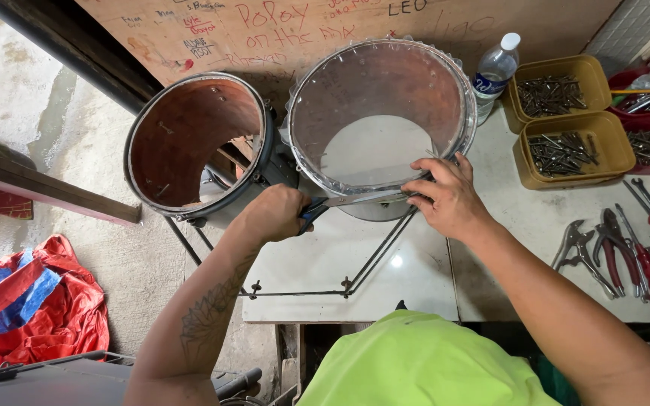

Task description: The person places a metal hoop onto a drum shell and secures it using pliers. They then place a clear plastic drumhead onto the hoop and use the pliers to tighten the hoop around the drum shell, securing the drumhead in place.

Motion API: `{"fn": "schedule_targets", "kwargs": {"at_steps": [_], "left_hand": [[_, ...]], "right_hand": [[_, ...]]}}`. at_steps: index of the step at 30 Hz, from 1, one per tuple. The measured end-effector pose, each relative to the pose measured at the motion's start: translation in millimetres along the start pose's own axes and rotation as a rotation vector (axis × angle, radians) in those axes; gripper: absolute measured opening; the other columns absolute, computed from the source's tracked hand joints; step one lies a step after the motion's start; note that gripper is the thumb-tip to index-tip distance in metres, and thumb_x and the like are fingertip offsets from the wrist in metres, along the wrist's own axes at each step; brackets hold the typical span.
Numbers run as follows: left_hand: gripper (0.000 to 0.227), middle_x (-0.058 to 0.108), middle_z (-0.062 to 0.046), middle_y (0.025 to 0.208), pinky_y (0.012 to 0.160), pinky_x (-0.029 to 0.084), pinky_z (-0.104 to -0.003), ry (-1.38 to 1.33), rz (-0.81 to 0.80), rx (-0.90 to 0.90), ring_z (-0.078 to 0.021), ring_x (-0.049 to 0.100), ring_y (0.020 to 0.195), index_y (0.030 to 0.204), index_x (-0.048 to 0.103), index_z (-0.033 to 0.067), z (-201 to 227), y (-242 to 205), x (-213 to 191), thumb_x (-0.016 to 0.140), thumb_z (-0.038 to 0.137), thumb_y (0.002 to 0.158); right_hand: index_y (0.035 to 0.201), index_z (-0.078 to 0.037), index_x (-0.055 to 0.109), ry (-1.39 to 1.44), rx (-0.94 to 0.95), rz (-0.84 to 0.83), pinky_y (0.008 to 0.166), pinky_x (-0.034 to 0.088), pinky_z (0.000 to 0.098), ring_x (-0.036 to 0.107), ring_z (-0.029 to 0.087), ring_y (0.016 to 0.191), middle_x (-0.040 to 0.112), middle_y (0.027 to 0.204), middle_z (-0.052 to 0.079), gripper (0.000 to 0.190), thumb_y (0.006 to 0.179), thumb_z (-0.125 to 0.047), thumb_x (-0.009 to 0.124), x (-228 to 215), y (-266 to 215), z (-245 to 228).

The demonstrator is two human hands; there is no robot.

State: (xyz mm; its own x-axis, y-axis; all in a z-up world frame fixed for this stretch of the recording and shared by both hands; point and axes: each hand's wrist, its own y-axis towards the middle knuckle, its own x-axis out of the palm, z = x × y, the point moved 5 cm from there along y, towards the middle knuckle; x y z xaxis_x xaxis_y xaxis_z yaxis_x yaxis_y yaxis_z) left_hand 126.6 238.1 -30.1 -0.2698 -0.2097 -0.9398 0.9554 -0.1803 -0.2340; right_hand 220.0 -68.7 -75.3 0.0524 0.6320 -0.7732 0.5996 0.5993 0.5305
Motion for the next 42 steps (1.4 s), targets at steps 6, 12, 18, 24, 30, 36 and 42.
{"fn": "schedule_targets", "kwargs": {"at_steps": [6, 12, 18, 24, 30, 36, 42], "left_hand": [[0.026, 0.069, -0.012, 0.064, 0.069, 0.059, -0.043, 0.037, 0.009, -0.006, -0.0349, 0.072, 0.074, 0.076, 0.071, 0.0078, 8, -8, -1, 0.082, 0.031, 0.076], [0.025, 0.068, -0.006, 0.062, 0.066, 0.058, -0.037, -0.022, 0.004, -0.014, -0.0296, 0.071, 0.069, 0.074, 0.07, 0.0125, 7, -1, 14, 0.081, 0.034, 0.077], [0.022, 0.067, -0.009, 0.061, 0.063, 0.057, -0.038, -0.041, 0.022, -0.047, -0.0324, 0.071, 0.067, 0.073, 0.069, 0.01, 17, -10, 5, 0.082, 0.028, 0.074], [0.02, 0.066, -0.008, 0.06, 0.063, 0.056, -0.037, -0.049, 0.011, -0.103, -0.0308, 0.071, 0.067, 0.072, 0.067, 0.0122, 20, -14, 5, 0.08, 0.028, 0.073], [0.031, 0.071, -0.012, 0.073, 0.066, 0.049, -0.048, 0.041, -0.02, -0.087, -0.0368, 0.065, 0.075, 0.083, 0.067, 0.0104, 14, -13, 17, 0.081, 0.037, 0.078], [0.033, 0.07, -0.01, 0.069, 0.064, 0.048, -0.046, 0.015, -0.028, -0.104, -0.0341, 0.064, 0.071, 0.082, 0.066, 0.0121, 11, -13, 16, 0.083, 0.04, 0.078], [0.023, 0.07, -0.01, 0.068, 0.064, 0.047, -0.045, -0.032, -0.023, -0.136, -0.0332, 0.064, 0.07, 0.08, 0.067, 0.0124, 20, -16, 6, 0.08, 0.031, 0.078]], "right_hand": [[0.106, -0.029, 0.074, 0.008, 0.014, -0.002, 0.116, 0.025, 0.0631, 0.059, 0.026, 0.126, 0.061, 0.133, -0.002, 0.021, 0.086, -0.033, 0.079, -1, 0, 1], [0.12, -0.021, 0.067, 0.046, 0.079, -0.006, 0.117, 0.025, 0.065, 0.063, 0.031, 0.121, 0.061, 0.133, 0.004, 0.041, 0.083, -0.032, 0.082, -11, 4, -6], [0.125, -0.019, 0.066, -0.149, 0.008, -0.101, 0.109, 0.034, 0.0677, 0.053, 0.041, 0.134, 0.054, 0.14, 0.011, 0.068, 0.067, -0.044, 0.089, -50, 22, -49], [0.116, -0.017, 0.071, -0.121, -0.139, -0.195, 0.092, 0.05, 0.05, 0.071, 0.035, 0.101, 0.068, 0.114, 0.012, 0.043, 0.082, -0.043, 0.077, -94, 18, -108], [0.128, -0.012, 0.067, -0.098, -0.183, -0.345, 0.103, 0.045, 0.0478, 0.063, 0.029, 0.109, 0.065, 0.127, 0.013, 0.047, 0.091, -0.04, 0.071, -138, 17, -166], [0.118, -0.008, 0.063, 0.036, -0.323, -0.215, 0.09, 0.049, 0.0428, 0.062, 0.028, 0.094, 0.065, 0.116, 0.013, 0.039, 0.091, -0.032, 0.078, -180, 25, -197], [0.117, -0.009, 0.068, 0.047, -0.269, -0.195, 0.088, 0.051, 0.0428, 0.064, 0.029, 0.093, 0.068, 0.113, 0.011, 0.041, 0.088, -0.035, 0.08, -163, 20, -174]]}}
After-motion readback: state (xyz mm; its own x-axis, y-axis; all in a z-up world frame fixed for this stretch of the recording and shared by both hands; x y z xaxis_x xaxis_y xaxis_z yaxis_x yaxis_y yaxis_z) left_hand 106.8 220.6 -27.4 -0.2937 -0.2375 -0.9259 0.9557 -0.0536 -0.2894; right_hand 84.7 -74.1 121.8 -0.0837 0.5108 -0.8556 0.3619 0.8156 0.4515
